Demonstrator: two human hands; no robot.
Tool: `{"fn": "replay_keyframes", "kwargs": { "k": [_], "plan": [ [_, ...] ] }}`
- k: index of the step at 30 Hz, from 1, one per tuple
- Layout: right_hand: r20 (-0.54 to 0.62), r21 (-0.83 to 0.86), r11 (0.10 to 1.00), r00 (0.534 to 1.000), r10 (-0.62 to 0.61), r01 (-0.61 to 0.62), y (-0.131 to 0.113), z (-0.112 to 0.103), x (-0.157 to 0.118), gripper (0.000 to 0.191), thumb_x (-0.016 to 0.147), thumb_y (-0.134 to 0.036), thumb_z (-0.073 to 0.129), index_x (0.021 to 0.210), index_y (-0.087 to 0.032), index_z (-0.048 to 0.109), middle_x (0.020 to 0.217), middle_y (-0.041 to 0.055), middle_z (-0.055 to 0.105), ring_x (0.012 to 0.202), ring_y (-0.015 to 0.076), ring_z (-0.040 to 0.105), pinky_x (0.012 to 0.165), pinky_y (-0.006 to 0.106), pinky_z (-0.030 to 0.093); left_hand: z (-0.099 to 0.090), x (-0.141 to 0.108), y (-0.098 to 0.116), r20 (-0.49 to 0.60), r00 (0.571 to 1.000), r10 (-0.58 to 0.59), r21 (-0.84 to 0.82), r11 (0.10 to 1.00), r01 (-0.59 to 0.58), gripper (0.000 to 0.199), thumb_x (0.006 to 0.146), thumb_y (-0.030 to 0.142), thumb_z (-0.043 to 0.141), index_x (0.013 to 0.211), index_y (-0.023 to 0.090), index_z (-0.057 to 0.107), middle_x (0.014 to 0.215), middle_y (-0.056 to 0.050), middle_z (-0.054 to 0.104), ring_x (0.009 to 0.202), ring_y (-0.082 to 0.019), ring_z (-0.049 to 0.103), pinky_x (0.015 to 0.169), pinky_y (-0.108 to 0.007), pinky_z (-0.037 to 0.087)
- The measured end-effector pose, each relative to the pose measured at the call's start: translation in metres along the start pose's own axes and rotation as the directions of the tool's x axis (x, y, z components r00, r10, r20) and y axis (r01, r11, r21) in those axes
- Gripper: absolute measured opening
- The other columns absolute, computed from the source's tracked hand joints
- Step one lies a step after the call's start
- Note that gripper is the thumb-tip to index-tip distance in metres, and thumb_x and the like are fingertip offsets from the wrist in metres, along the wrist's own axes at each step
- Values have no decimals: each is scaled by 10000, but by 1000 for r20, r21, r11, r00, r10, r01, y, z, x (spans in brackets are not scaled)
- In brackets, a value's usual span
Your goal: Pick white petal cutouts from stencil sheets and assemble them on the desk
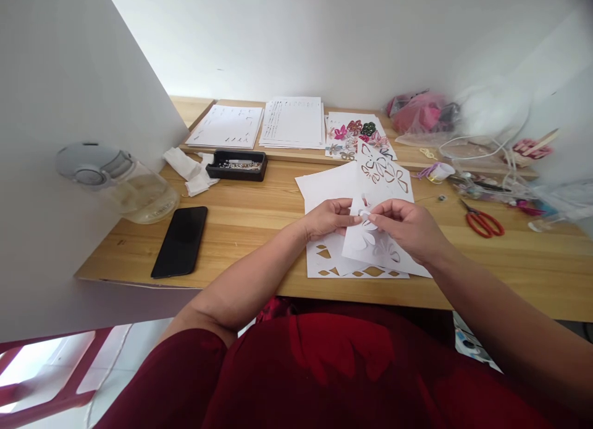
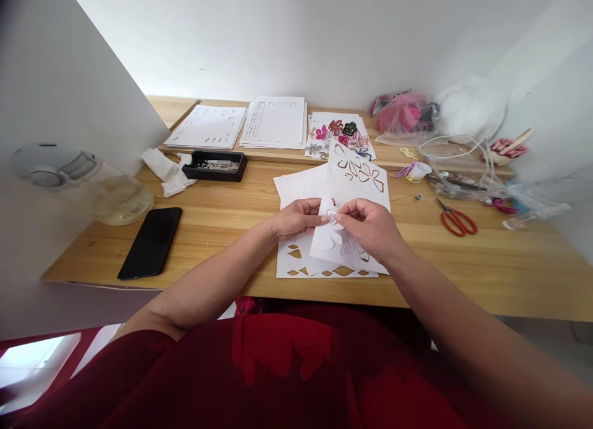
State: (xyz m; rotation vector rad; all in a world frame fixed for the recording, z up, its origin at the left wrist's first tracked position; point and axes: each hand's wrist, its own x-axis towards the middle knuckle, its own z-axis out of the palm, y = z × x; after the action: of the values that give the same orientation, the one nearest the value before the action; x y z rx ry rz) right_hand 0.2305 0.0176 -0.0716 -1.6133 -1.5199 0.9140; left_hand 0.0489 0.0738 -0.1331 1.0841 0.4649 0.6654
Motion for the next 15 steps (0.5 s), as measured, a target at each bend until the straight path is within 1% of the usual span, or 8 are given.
{"fn": "replay_keyframes", "kwargs": {
  "k": [5,11,15],
  "plan": [
    [58,95,991,995,85,-90,-2,-1,0,185,716,-365,767,762,-212,672,645,11,619,570,119,532,517,241,423,-2,1,-3,10,1000,1,-10,1000,-1,557,677,364,840,1180,206,659,990,-59,667,776,-123,615,645,-224,459],
    [75,79,991,991,107,-113,3,-6,0,181,744,-352,737,798,-188,684,665,25,642,556,107,535,517,232,433,-5,3,-6,23,1000,-4,-44,999,5,533,644,352,861,1120,190,685,989,-61,682,794,-136,625,694,-261,478],
    [79,91,990,991,104,-111,4,-4,-1,209,743,-373,743,830,-192,686,639,15,626,539,111,531,493,233,419,-4,2,-4,33,999,-7,-40,999,9,497,642,344,864,1079,183,690,956,-47,678,781,-123,613,682,-246,465]
  ]
}}
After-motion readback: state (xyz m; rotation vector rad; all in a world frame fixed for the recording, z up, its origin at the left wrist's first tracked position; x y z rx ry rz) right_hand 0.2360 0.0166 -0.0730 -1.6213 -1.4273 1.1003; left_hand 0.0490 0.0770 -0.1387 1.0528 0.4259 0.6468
